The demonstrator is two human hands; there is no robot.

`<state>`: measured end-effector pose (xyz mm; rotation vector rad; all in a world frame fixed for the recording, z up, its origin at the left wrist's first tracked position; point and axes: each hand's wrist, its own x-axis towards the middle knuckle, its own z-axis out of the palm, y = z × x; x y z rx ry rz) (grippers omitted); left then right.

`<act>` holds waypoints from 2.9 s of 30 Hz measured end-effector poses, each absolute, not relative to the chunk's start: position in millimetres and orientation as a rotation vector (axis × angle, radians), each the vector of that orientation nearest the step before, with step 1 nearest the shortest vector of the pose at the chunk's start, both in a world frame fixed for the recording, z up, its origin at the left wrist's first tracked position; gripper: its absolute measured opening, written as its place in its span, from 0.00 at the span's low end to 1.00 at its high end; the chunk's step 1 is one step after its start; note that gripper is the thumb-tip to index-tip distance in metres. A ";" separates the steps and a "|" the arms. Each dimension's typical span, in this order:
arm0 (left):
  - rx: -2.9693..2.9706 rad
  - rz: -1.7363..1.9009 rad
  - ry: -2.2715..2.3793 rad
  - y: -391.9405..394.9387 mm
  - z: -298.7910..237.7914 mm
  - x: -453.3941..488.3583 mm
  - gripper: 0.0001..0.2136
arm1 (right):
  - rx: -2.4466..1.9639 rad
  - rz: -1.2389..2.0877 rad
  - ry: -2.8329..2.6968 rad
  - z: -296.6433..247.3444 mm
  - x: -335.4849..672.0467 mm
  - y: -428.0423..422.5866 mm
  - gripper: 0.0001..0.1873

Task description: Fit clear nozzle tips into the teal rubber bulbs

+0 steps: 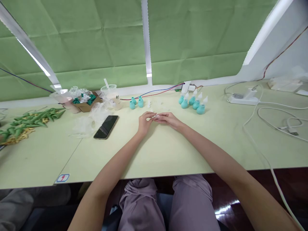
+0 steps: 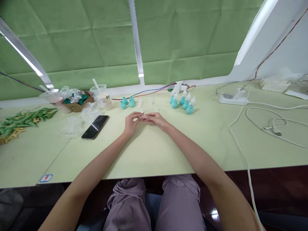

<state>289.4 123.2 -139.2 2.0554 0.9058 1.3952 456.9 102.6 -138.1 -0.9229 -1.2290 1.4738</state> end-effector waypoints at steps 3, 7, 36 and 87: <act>2.090 1.414 0.891 121.7 -138.7 290.2 0.09 | -0.896 1.466 -1.244 -139.3 455.9 101.4 0.17; 2.092 1.442 0.880 119.6 -138.2 291.3 0.10 | -0.834 1.542 -1.241 -140.9 458.2 102.0 0.18; 1.914 1.261 0.847 123.1 -136.4 290.0 0.09 | -0.997 1.364 -1.320 -144.3 450.4 105.4 0.19; 1.695 1.008 0.869 136.7 -140.4 280.8 0.18 | -1.160 0.780 -1.380 -132.4 448.8 98.8 0.07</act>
